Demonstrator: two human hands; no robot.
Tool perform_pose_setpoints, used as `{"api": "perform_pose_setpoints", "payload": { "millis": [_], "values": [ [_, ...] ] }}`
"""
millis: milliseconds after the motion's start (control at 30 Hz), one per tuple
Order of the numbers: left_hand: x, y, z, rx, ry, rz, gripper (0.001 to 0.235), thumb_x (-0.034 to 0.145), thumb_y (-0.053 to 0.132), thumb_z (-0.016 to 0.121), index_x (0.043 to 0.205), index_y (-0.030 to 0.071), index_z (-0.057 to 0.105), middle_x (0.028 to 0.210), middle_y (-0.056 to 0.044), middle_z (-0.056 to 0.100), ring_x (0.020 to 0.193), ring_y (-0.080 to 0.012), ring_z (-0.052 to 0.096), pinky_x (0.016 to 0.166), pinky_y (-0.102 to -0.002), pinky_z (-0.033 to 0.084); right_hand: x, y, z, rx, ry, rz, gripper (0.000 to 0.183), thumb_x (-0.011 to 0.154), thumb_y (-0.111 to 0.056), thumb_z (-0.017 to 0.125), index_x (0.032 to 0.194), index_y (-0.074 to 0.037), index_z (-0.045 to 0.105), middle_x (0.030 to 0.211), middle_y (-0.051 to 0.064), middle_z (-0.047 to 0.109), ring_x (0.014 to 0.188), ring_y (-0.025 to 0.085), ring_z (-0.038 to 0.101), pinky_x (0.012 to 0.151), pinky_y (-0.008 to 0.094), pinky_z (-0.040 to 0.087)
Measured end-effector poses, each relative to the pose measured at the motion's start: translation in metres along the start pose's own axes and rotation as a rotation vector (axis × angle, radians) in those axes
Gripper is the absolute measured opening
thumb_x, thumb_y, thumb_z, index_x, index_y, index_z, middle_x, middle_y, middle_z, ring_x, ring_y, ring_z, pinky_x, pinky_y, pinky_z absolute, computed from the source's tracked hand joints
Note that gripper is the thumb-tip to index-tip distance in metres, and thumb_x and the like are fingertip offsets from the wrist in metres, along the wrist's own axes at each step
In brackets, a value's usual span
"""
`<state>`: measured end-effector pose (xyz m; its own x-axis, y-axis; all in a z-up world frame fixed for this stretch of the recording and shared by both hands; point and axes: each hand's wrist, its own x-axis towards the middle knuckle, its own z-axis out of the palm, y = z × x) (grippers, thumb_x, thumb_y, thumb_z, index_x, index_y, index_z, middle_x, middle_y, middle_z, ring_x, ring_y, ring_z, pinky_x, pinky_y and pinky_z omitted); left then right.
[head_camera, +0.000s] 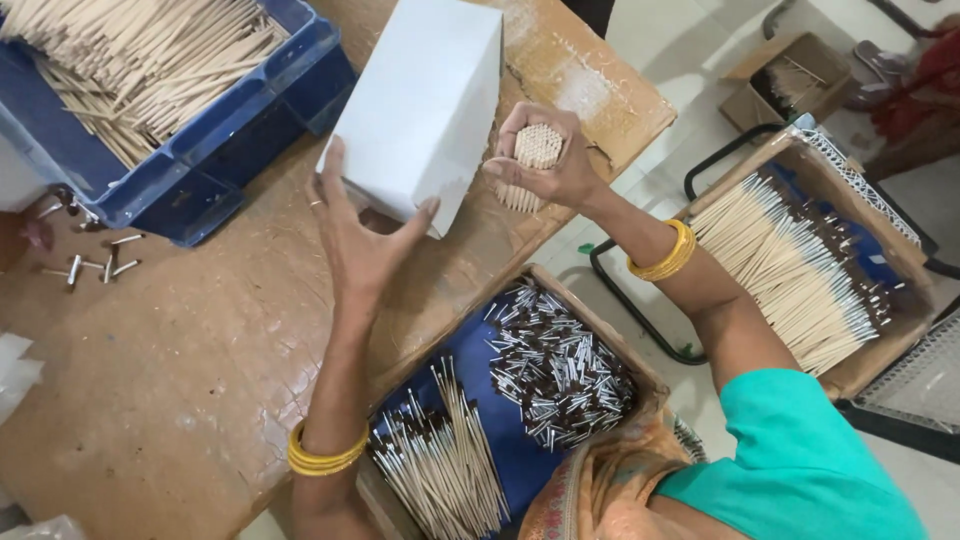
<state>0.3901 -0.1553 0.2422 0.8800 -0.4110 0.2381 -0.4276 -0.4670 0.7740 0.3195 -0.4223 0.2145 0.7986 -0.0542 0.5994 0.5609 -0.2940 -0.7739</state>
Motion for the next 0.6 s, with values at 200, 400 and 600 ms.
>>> {"api": "perform_pose_setpoints", "payload": {
  "millis": [200,400,600],
  "values": [
    [0.001,-0.027,0.004,-0.409,0.106,-0.028,0.1,0.09,0.029,0.088,0.164,0.008,0.023,0.159,-0.027,0.026,0.148,-0.0447,0.04,0.118,-0.058,0.05,0.004,0.008,-0.02,0.153,0.091,0.04,0.019,0.098,-0.016,0.08,0.095,-0.005,0.064,0.081,0.003,0.067,0.067,0.011,0.07,0.055,0.026,0.061],
    [-0.005,-0.01,-0.01,-0.48,0.213,0.02,0.09,0.099,0.028,0.078,0.166,0.008,0.022,0.156,-0.024,0.047,0.142,-0.0376,0.057,0.114,-0.052,0.056,0.01,0.011,-0.036,-0.029,0.135,-0.03,0.022,0.099,-0.011,0.079,0.094,-0.002,0.06,0.078,0.007,0.063,0.065,0.013,0.066,0.057,0.028,0.057],
    [-0.01,-0.026,-0.019,-0.962,0.33,0.097,0.08,0.101,0.039,0.072,0.161,0.012,0.025,0.149,-0.019,0.048,0.13,-0.0289,0.065,0.095,-0.04,0.067,0.051,0.029,-0.057,0.387,0.223,-0.073,0.015,0.105,-0.003,0.072,0.099,-0.003,0.059,0.077,0.009,0.059,0.062,0.015,0.06,0.058,0.029,0.054]
  ]
}}
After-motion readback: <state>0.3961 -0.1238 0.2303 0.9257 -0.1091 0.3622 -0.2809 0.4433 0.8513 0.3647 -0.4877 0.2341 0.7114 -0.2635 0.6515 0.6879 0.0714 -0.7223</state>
